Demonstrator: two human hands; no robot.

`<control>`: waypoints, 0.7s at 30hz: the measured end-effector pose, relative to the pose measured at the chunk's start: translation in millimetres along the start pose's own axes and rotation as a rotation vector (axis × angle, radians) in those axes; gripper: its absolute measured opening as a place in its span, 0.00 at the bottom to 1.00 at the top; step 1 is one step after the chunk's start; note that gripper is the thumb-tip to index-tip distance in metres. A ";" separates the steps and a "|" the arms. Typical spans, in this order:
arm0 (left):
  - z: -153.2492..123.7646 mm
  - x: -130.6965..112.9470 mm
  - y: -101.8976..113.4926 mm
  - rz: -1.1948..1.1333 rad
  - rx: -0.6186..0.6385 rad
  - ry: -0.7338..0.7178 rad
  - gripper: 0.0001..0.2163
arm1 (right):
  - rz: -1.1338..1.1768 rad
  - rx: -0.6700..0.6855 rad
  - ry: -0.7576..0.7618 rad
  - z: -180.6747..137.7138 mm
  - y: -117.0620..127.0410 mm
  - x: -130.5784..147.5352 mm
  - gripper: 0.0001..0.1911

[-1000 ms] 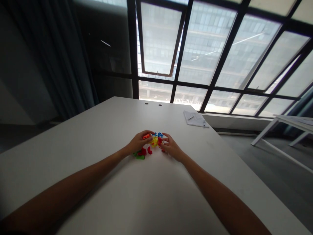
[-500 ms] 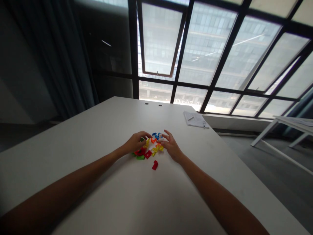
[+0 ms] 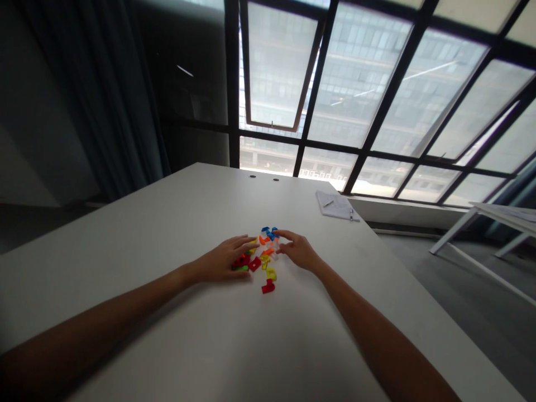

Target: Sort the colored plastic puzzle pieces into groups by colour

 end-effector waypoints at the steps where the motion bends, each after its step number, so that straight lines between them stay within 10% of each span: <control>1: -0.2 1.4 -6.0 0.007 0.023 0.009 0.40 | -0.031 -0.030 -0.022 2.1 5.1 -2.1 0.20; 6: 15.3 2.5 -20.9 0.036 -0.003 0.039 0.37 | -0.306 -0.229 -0.109 33.8 23.1 -23.7 0.16; 12: 44.5 4.5 -5.1 0.100 -0.057 0.043 0.30 | -0.494 -0.019 -0.221 85.0 1.4 -43.8 0.33; 18: 61.7 26.8 -5.7 0.045 0.041 0.107 0.51 | -0.177 0.120 -0.206 89.4 -13.8 -40.6 0.33; 21: 64.2 34.9 -8.1 0.036 0.066 0.182 0.42 | 0.143 0.203 -0.143 78.7 -19.8 -31.2 0.33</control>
Point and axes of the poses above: each hand's wrist, its own z-axis towards the middle knuckle, its own y-axis out of the back of the hand, x = y × z, the point moved 4 cm from there along z, towards the middle knuckle, and after that the axes turned 12 degrees about x, right-handed, at the moved point
